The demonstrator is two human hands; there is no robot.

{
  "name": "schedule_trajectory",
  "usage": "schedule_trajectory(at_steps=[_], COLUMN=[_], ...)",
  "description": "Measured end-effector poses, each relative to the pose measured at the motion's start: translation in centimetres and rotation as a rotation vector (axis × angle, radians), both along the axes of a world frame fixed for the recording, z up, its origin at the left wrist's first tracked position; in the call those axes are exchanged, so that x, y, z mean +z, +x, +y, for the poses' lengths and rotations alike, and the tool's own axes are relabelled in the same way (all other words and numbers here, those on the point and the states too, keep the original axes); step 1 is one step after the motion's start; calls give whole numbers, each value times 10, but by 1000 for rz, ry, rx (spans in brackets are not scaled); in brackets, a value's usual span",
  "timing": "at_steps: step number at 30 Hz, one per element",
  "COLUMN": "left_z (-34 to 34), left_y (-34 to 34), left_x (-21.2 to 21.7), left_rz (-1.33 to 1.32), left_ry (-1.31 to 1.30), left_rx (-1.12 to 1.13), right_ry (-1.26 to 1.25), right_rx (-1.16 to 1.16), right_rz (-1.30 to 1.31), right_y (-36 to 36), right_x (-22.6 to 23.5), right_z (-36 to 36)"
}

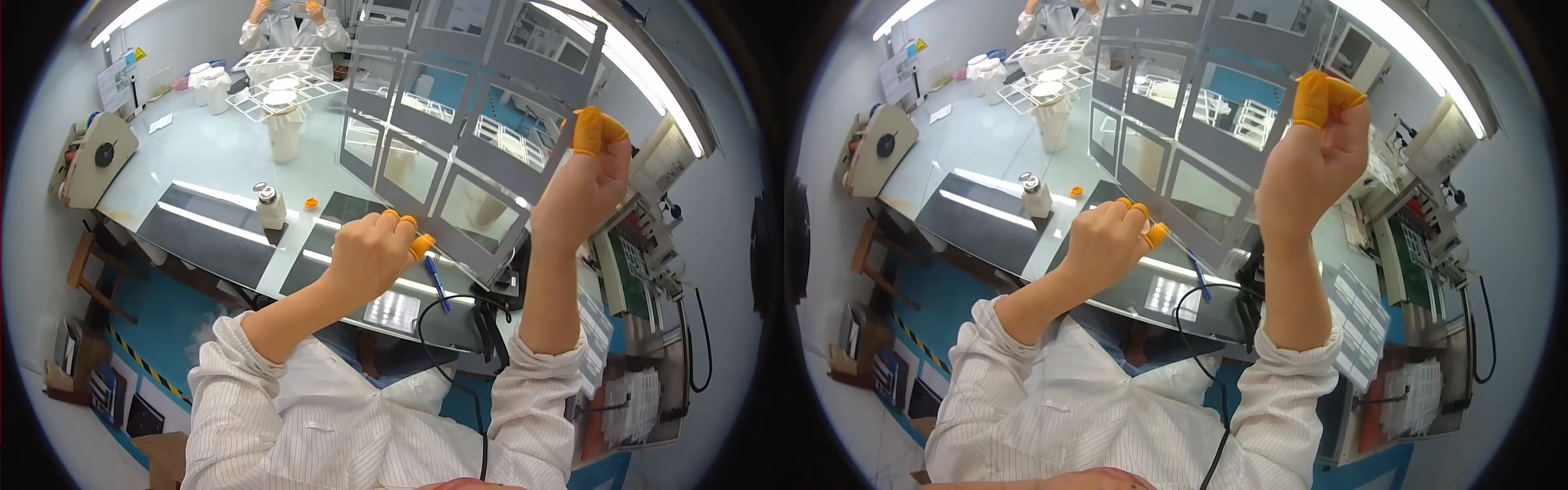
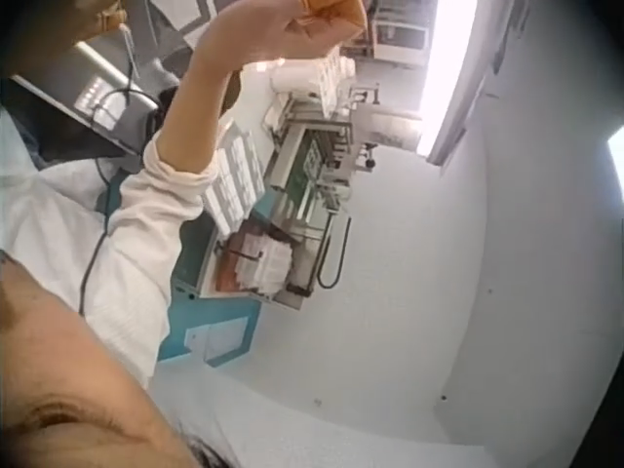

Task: The recorder is cleaning a large metal grid frame using a white cloth while wearing finger cots.

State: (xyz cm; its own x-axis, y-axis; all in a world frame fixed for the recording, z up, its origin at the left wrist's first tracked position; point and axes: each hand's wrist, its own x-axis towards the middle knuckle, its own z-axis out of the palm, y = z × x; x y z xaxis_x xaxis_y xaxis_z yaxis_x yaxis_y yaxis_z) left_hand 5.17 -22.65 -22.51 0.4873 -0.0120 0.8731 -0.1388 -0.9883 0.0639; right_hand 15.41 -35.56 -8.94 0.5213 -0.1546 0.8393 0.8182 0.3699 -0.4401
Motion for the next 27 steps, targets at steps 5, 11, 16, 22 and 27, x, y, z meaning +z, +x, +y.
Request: schedule_trajectory(at_steps=[5, 11, 16, 22, 27], left_z=[22, 78, 116, 153, 152], left_y=[2, -32, -83, -133, -137], left_x=[-8, -16, -31, -83, -101], left_rz=[-48, -126, -76, -418, -521], left_ry=[-87, -322, -972, -1290, -1392], left_rx=[173, 221, -107, -333, -294], right_ry=[-9, -573, -828, -537, -307], right_rx=[33, 234, 422, 688, 628], right_rz=[-60, -74, 591, 1289, 1275], right_y=[-19, -3, 69, 109, 154], right_x=[-3, 0, -72, -157, -180], right_z=[35, 41, 33, 67, 101])
